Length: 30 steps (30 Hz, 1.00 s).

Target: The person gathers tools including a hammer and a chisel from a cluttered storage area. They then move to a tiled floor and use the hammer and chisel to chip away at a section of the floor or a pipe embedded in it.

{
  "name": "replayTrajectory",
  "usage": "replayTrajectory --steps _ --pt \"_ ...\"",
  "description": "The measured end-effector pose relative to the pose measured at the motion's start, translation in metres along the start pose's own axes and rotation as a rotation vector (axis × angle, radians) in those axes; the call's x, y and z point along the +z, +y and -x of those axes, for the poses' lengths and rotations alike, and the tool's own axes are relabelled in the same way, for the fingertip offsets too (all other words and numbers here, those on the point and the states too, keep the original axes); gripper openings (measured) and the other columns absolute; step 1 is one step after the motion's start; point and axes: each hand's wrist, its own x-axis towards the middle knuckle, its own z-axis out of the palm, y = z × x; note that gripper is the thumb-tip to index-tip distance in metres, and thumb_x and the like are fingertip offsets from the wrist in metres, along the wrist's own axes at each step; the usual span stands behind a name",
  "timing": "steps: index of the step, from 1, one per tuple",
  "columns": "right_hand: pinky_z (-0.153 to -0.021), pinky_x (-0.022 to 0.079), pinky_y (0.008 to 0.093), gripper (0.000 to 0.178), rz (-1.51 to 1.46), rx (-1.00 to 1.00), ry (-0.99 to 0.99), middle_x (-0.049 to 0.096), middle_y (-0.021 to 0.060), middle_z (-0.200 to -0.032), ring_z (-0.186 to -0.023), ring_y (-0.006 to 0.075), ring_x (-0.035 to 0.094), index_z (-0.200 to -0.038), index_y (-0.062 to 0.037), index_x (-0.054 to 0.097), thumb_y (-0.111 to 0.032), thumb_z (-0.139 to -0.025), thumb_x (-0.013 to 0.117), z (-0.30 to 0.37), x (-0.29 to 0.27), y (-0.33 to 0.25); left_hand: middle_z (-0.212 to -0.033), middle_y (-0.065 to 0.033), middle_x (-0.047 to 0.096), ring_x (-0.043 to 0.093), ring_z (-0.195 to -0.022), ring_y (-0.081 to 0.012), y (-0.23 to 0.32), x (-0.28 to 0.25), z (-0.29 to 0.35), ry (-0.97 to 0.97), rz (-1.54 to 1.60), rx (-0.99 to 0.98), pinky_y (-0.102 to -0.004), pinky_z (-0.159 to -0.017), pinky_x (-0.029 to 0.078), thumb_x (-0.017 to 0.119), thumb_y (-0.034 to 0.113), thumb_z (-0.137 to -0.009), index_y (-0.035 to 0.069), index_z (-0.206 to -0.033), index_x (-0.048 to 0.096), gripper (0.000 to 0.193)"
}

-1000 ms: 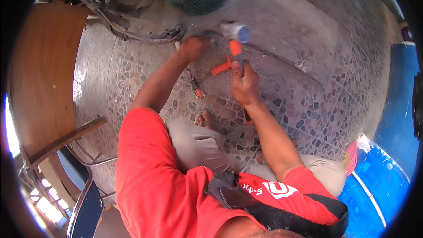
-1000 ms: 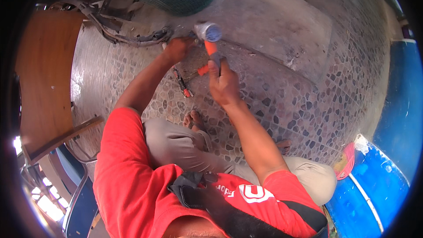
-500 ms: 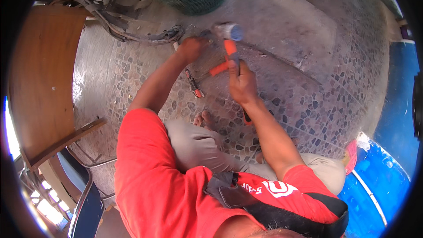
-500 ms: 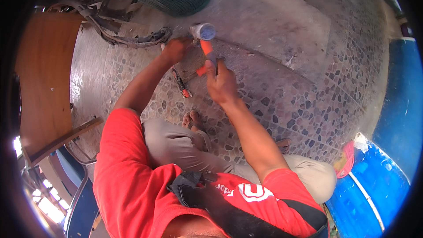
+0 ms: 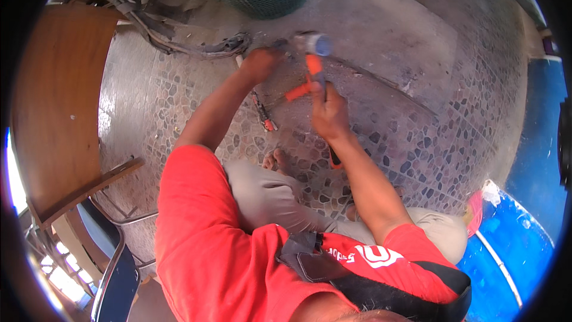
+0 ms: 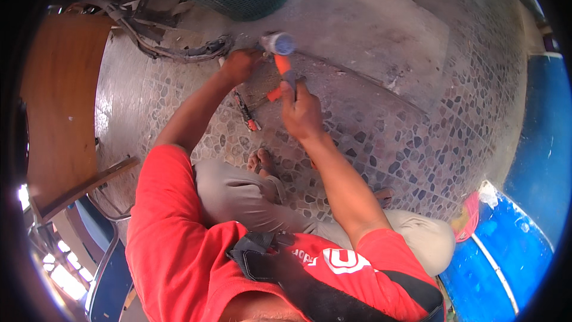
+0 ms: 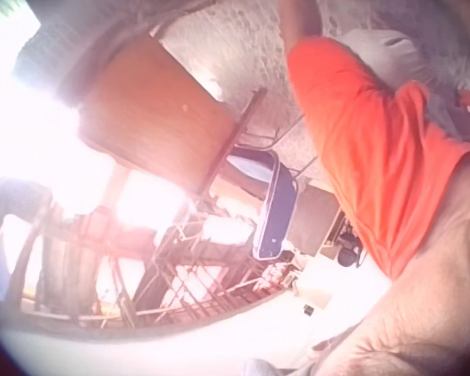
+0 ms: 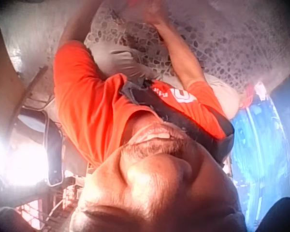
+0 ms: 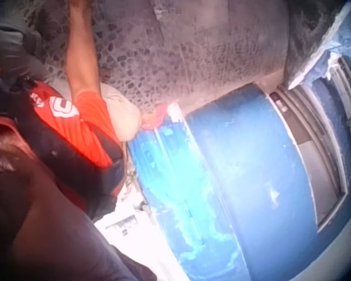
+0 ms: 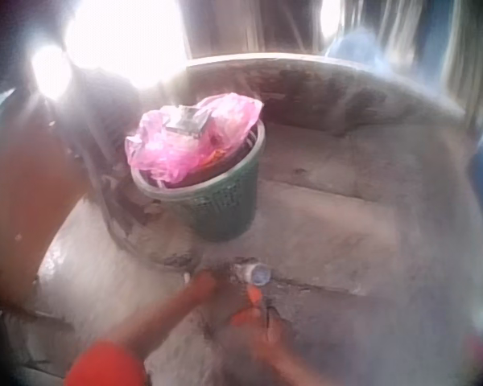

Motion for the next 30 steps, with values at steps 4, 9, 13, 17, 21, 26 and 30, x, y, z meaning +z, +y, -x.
replayTrajectory --steps 4,9,13,17,21,26,30 --pt "-0.068 0.050 0.0422 0.054 -0.300 -0.115 0.036 0.059 0.0174 -0.073 -0.067 0.0305 0.059 -0.101 0.0005 0.057 -0.052 -0.104 0.043 0.008 -0.007 -0.004 -0.101 -0.0170 0.068 0.066 -0.095 -0.0370 0.004 0.000 -0.003 0.047 0.018 0.030 -0.0474 -0.084 0.052 0.053 0.026 -0.095 0.007 -0.107 0.067 0.026" --pt "-0.068 0.050 0.0474 0.049 0.238 0.163 -0.151 0.066 0.0290 -0.092 -0.087 0.0506 0.063 -0.103 0.0018 0.059 -0.046 -0.103 0.048 -0.008 0.019 0.035 -0.105 -0.0159 0.068 0.066 -0.096 -0.0365 0.002 -0.001 -0.009 -0.021 -0.007 0.025 -0.0469 -0.085 0.053 0.054 0.026 -0.095 0.007 -0.109 0.067 0.027" --pt "-0.066 0.049 0.0522 0.046 0.036 0.079 -0.087 0.064 0.0287 -0.081 -0.083 0.0512 0.063 -0.099 -0.0002 0.059 -0.044 -0.103 0.046 -0.002 0.010 0.021 -0.106 -0.0145 0.068 0.066 -0.096 -0.0358 -0.002 0.006 -0.001 0.068 0.047 0.033 -0.0460 -0.084 0.053 0.054 0.026 -0.095 0.008 -0.109 0.067 0.026" --pt "-0.064 0.048 0.0513 0.048 -0.204 -0.112 0.102 0.064 0.0263 -0.077 -0.081 0.0509 0.063 -0.095 -0.0005 0.057 -0.045 -0.104 0.044 0.003 -0.002 -0.011 -0.102 -0.0136 0.068 0.066 -0.092 -0.0368 0.007 -0.003 -0.008 0.067 0.002 0.019 -0.0459 -0.080 0.054 0.060 0.021 -0.091 0.007 -0.103 0.067 0.020" --pt "-0.067 0.050 0.0523 0.045 -0.059 -0.096 0.102 0.066 0.0272 -0.083 -0.083 0.0518 0.063 -0.098 0.0005 0.060 -0.042 -0.103 0.047 0.002 0.014 0.021 -0.105 -0.0136 0.068 0.066 -0.094 -0.0356 0.003 0.000 -0.008 0.016 -0.021 0.034 -0.0449 -0.082 0.054 0.058 0.022 -0.092 0.008 -0.107 0.068 0.023" --pt "-0.070 0.050 0.0509 0.044 0.105 0.151 -0.098 0.067 0.0265 -0.089 -0.084 0.0491 0.064 -0.100 0.0001 0.062 -0.042 -0.102 0.049 -0.007 0.021 0.040 -0.108 -0.0127 0.068 0.066 -0.099 -0.0336 0.000 -0.003 -0.001 -0.005 -0.026 0.022 -0.0437 -0.085 0.054 0.055 0.025 -0.093 0.008 -0.108 0.068 0.026" --pt "-0.071 0.049 0.0462 0.053 -0.163 0.023 0.081 0.067 0.0231 -0.085 -0.079 0.0429 0.067 -0.098 0.0012 0.061 -0.049 -0.104 0.045 0.002 0.009 0.005 -0.108 -0.0126 0.068 0.066 -0.099 -0.0331 0.006 0.000 -0.003 0.015 0.023 0.004 -0.0435 -0.085 0.054 0.056 0.025 -0.093 0.008 -0.109 0.068 0.026"
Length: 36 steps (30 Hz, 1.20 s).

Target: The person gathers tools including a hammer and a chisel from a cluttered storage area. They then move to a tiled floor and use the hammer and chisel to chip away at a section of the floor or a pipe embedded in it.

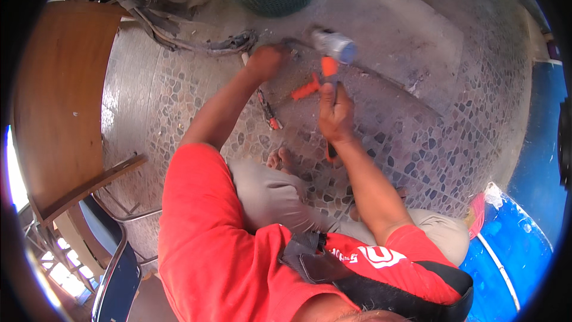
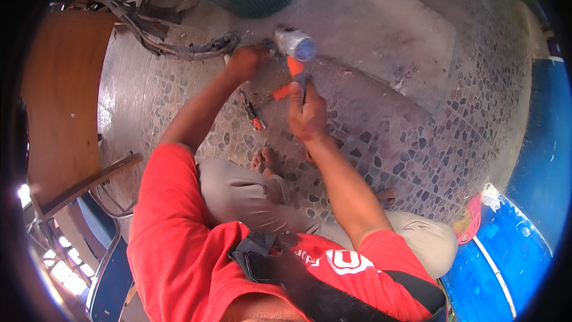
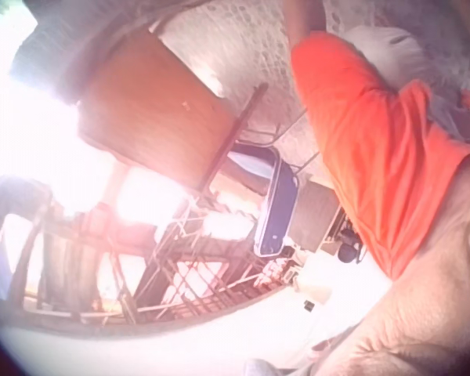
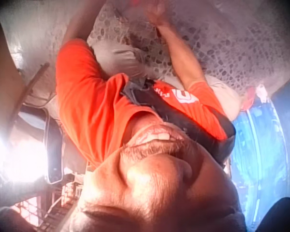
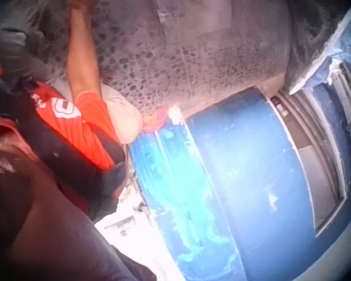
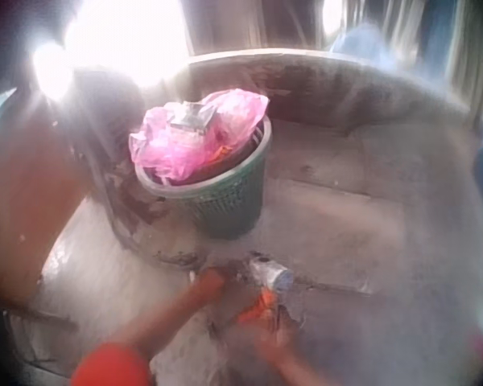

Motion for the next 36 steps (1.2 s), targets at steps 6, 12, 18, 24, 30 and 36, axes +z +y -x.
replayTrajectory --steps 6,12,18,24,30,36 --pt "-0.070 0.048 0.0483 0.057 0.236 0.076 -0.127 0.066 0.0255 -0.085 -0.082 0.0473 0.065 -0.096 0.0027 0.059 -0.051 -0.104 0.042 -0.006 0.008 0.032 -0.108 -0.0125 0.068 0.067 -0.098 -0.0329 0.001 -0.003 -0.005 -0.037 -0.082 0.001 -0.0437 -0.085 0.054 0.056 0.025 -0.093 0.009 -0.111 0.068 0.027" --pt "-0.065 0.049 0.0542 0.044 0.206 -0.003 -0.077 0.067 0.0272 -0.083 -0.080 0.0514 0.063 -0.102 -0.0004 0.060 -0.043 -0.102 0.049 -0.006 0.008 0.021 -0.109 -0.0139 0.067 0.066 -0.099 -0.0338 -0.010 0.004 0.007 0.062 -0.057 0.050 -0.0442 -0.085 0.054 0.055 0.025 -0.092 0.008 -0.111 0.068 0.028" --pt "-0.067 0.049 0.0547 0.045 0.195 -0.021 -0.046 0.067 0.0281 -0.086 -0.081 0.0518 0.063 -0.107 -0.0011 0.061 -0.044 -0.102 0.050 -0.005 0.005 0.018 -0.107 -0.0122 0.067 0.066 -0.098 -0.0332 0.000 0.000 -0.005 -0.047 -0.093 0.006 -0.0441 -0.085 0.054 0.055 0.025 -0.093 0.008 -0.106 0.068 0.025" --pt "-0.068 0.050 0.0547 0.047 0.245 0.064 -0.097 0.067 0.0286 -0.086 -0.083 0.0519 0.063 -0.109 -0.0006 0.060 -0.046 -0.102 0.049 -0.005 0.008 0.035 -0.104 -0.0114 0.067 0.066 -0.096 -0.0321 -0.010 0.003 0.006 0.058 -0.059 0.071 -0.0433 -0.083 0.054 0.055 0.026 -0.094 0.009 -0.102 0.069 0.024" --pt "-0.071 0.050 0.0546 0.053 0.192 0.037 -0.082 0.066 0.0309 -0.086 -0.087 0.0517 0.063 -0.101 0.0013 0.061 -0.049 -0.102 0.045 -0.005 0.000 0.002 -0.104 -0.0126 0.067 0.066 -0.096 -0.0332 0.005 -0.008 -0.004 -0.006 -0.077 -0.001 -0.0440 -0.083 0.054 0.054 0.026 -0.095 0.008 -0.102 0.069 0.025" --pt "-0.070 0.050 0.0548 0.050 0.319 0.136 -0.157 0.066 0.0296 -0.085 -0.085 0.0512 0.063 -0.098 0.0010 0.061 -0.047 -0.102 0.047 -0.021 0.008 0.036 -0.104 -0.0142 0.067 0.066 -0.096 -0.0347 -0.015 0.011 0.006 0.055 -0.093 0.046 -0.0448 -0.082 0.054 0.054 0.025 -0.092 0.006 -0.102 0.068 0.025"
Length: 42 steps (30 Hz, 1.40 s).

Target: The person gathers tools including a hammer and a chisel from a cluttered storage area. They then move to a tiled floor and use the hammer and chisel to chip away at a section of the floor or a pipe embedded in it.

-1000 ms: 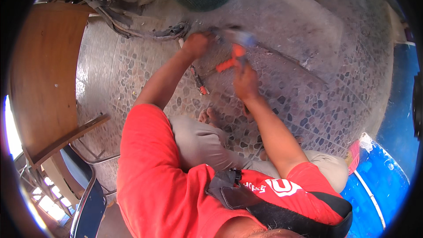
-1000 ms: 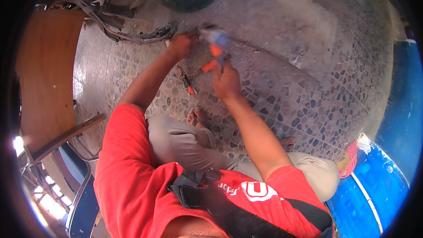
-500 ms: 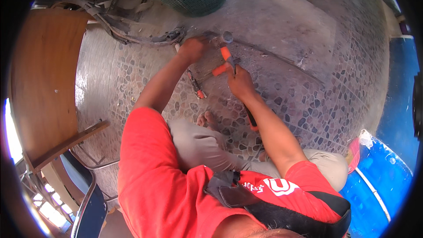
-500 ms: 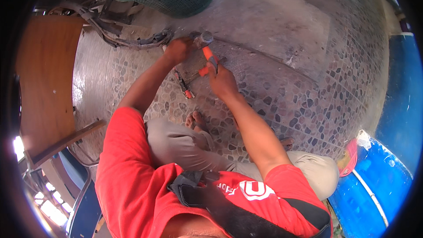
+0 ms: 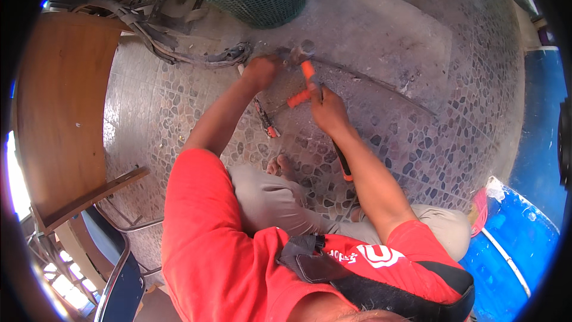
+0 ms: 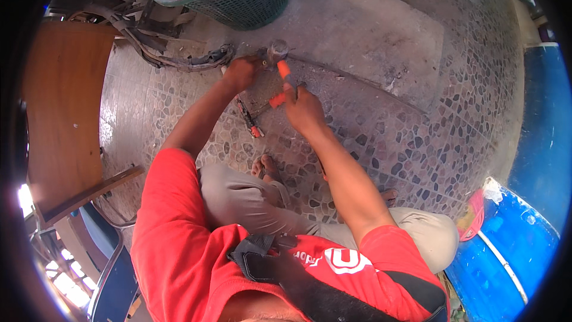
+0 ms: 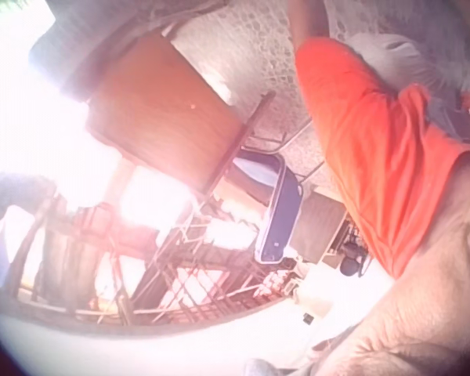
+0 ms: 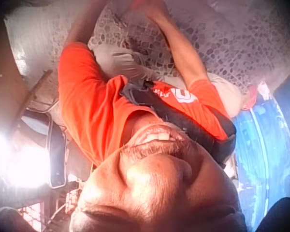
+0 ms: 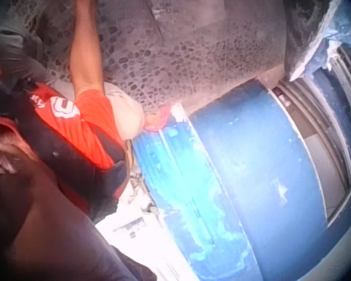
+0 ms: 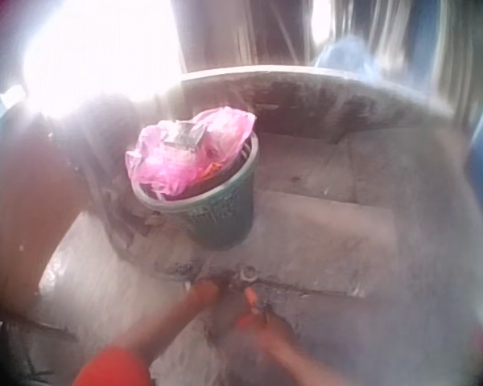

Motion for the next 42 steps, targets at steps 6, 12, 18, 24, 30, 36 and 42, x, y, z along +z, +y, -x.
replayTrajectory --steps 6,12,18,24,30,36,42 --pt "-0.077 0.050 0.0537 0.058 0.023 -0.005 0.001 0.067 0.0296 -0.089 -0.090 0.0511 0.064 -0.107 0.0020 0.063 -0.052 -0.102 0.043 0.010 -0.012 -0.018 -0.104 -0.0138 0.067 0.066 -0.097 -0.0341 0.005 -0.003 -0.011 -0.066 -0.020 -0.008 -0.0444 -0.083 0.054 0.056 0.023 -0.089 0.006 -0.102 0.068 0.025" --pt "-0.080 0.049 0.0516 0.058 -0.036 0.176 -0.111 0.066 0.0311 -0.090 -0.093 0.0505 0.063 -0.099 0.0024 0.066 -0.051 -0.102 0.042 -0.001 -0.022 0.002 -0.102 -0.0134 0.067 0.065 -0.096 -0.0346 0.009 -0.011 -0.006 -0.001 0.034 0.009 -0.0453 -0.083 0.053 0.058 0.022 -0.090 0.006 -0.099 0.068 0.022" --pt "-0.066 0.050 0.0475 0.060 -0.197 0.203 0.024 0.063 0.0241 -0.073 -0.069 0.0400 0.065 -0.088 0.0044 0.063 -0.051 -0.102 0.044 0.007 -0.044 0.014 -0.096 -0.0157 0.066 0.065 -0.090 -0.0366 0.016 -0.022 -0.023 0.000 0.042 -0.014 -0.0434 -0.082 0.054 0.061 0.024 -0.093 0.004 -0.105 0.067 0.024" --pt "-0.038 0.039 0.0333 0.058 -0.536 0.363 0.027 0.047 0.0034 -0.055 -0.040 0.0152 0.047 -0.090 -0.0014 0.056 -0.057 -0.101 0.045 0.015 -0.067 0.009 -0.094 -0.0126 0.070 0.067 -0.078 -0.0217 0.045 -0.029 -0.039 0.024 1.294 -0.757 -0.0342 -0.070 0.057 0.050 0.027 -0.104 0.006 -0.113 0.061 0.026" --pt "-0.036 0.038 0.0308 0.058 -0.614 0.459 0.017 0.044 0.0010 -0.054 -0.038 0.0121 0.043 -0.091 -0.0036 0.053 -0.060 -0.100 0.045 0.025 -0.079 0.025 -0.098 -0.0123 0.070 0.065 -0.072 -0.0156 0.085 -0.061 -0.057 -0.029 1.784 -0.761 -0.0337 -0.068 0.058 0.042 0.031 -0.107 0.005 -0.113 0.057 0.030" --pt "-0.038 0.040 0.0320 0.060 -0.631 0.557 -0.184 0.045 0.0021 -0.054 -0.039 0.0139 0.044 -0.089 -0.0056 0.052 -0.065 -0.098 0.045 0.037 -0.065 0.067 -0.098 -0.0117 0.069 0.059 -0.066 -0.0130 0.105 -0.080 -0.068 -0.076 1.963 -0.596 -0.0324 -0.065 0.055 0.036 0.037 -0.108 0.006 -0.112 0.055 0.036" --pt "-0.039 0.040 0.0329 0.063 -0.680 0.690 -0.217 0.046 0.0020 -0.055 -0.040 0.0144 0.045 -0.090 -0.0059 0.053 -0.068 -0.096 0.045 0.054 -0.044 0.086 -0.089 -0.0057 0.068 0.051 -0.055 -0.0093 0.124 -0.096 -0.072 -0.142 2.180 -0.552 -0.0253 -0.055 0.046 0.047 0.048 -0.104 0.008 -0.112 0.057 0.042"
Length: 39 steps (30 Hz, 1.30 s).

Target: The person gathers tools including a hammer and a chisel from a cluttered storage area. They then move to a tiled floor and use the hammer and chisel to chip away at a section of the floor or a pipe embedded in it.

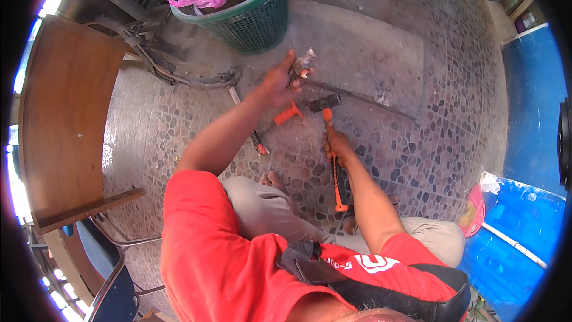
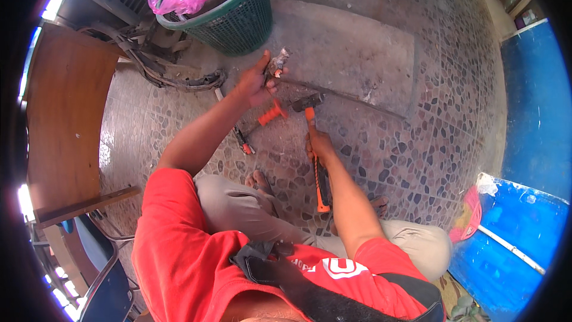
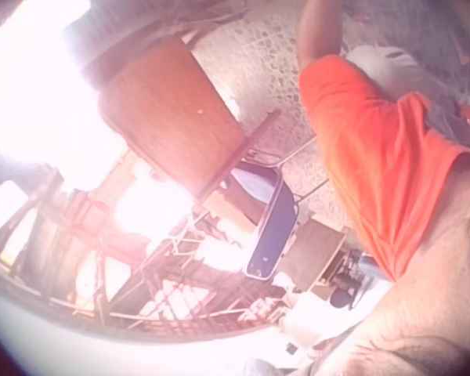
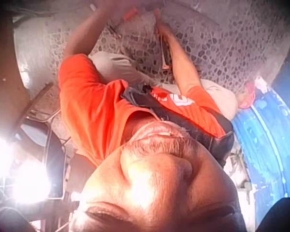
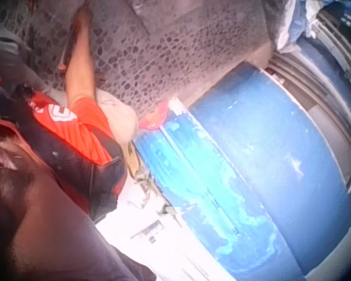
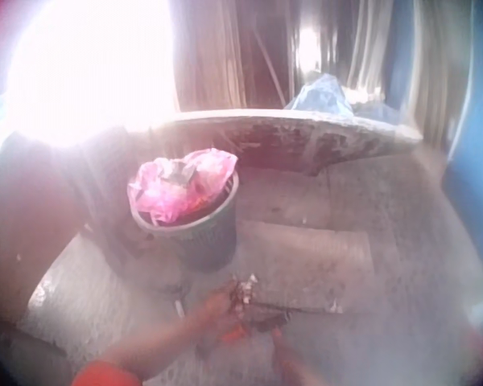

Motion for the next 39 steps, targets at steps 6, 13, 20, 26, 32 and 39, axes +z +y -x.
replayTrajectory --steps 6,13,20,26,32,39 --pt "-0.037 0.040 0.0330 0.062 0.031 -0.113 0.053 0.045 0.0022 -0.054 -0.039 0.0137 0.043 -0.089 -0.0050 0.053 -0.066 -0.097 0.045 -0.003 0.001 -0.014 -0.084 -0.0045 0.067 0.054 -0.062 -0.0101 0.000 -0.001 -0.001 0.050 -0.270 0.140 -0.0280 -0.059 0.047 0.068 0.046 -0.093 0.006 -0.113 0.064 0.045" --pt "-0.036 0.038 0.0309 0.060 0.137 -0.343 0.070 0.044 0.0019 -0.053 -0.038 0.0126 0.043 -0.090 -0.0040 0.053 -0.063 -0.099 0.045 0.014 0.014 -0.053 -0.101 -0.0152 0.069 0.063 -0.092 -0.0298 0.004 -0.080 0.007 0.191 -1.697 0.419 -0.0426 -0.088 0.049 0.075 0.027 -0.086 0.004 -0.112 0.069 0.036" --pt "-0.052 0.043 0.0364 0.058 0.465 -0.657 0.125 0.056 0.0100 -0.065 -0.055 0.0208 0.055 -0.090 -0.0016 0.059 -0.057 -0.101 0.046 -0.015 0.046 -0.045 -0.124 -0.0151 0.065 0.048 -0.134 -0.0333 -0.017 -0.170 0.009 0.180 -2.128 0.499 -0.0532 -0.121 0.022 0.073 0.030 -0.084 0.009 -0.113 0.070 0.035" --pt "-0.072 0.050 0.0447 0.058 0.480 -0.854 0.194 0.067 0.0236 -0.084 -0.084 0.0418 0.068 -0.098 -0.0008 0.063 -0.056 -0.101 0.045 0.028 0.088 -0.079 -0.137 -0.0011 0.060 0.027 -0.149 -0.0259 -0.015 -0.166 0.019 0.147 -2.388 0.387 -0.0528 -0.124 0.008 0.063 0.041 -0.091 0.014 -0.130 0.063 0.047" --pt "-0.070 0.050 0.0461 0.054 0.483 -0.906 0.256 0.066 0.0241 -0.083 -0.084 0.0467 0.066 -0.101 -0.0018 0.063 -0.052 -0.103 0.044 0.029 0.105 -0.066 -0.144 0.0015 0.054 0.023 -0.150 -0.0269 -0.014 -0.170 0.022 0.139 -2.389 0.471 -0.0532 -0.124 0.008 0.063 0.043 -0.090 0.013 -0.133 0.062 0.053" --pt "-0.069 0.049 0.0467 0.053 0.609 -0.742 0.174 0.065 0.0267 -0.083 -0.086 0.0480 0.064 -0.095 0.0003 0.061 -0.049 -0.103 0.044 -0.009 0.108 -0.051 -0.136 -0.0014 0.061 0.024 -0.150 -0.0268 -0.012 -0.163 0.022 0.137 -2.300 0.277 -0.0540 -0.124 0.008 0.065 0.040 -0.089 0.012 -0.129 0.064 0.049"
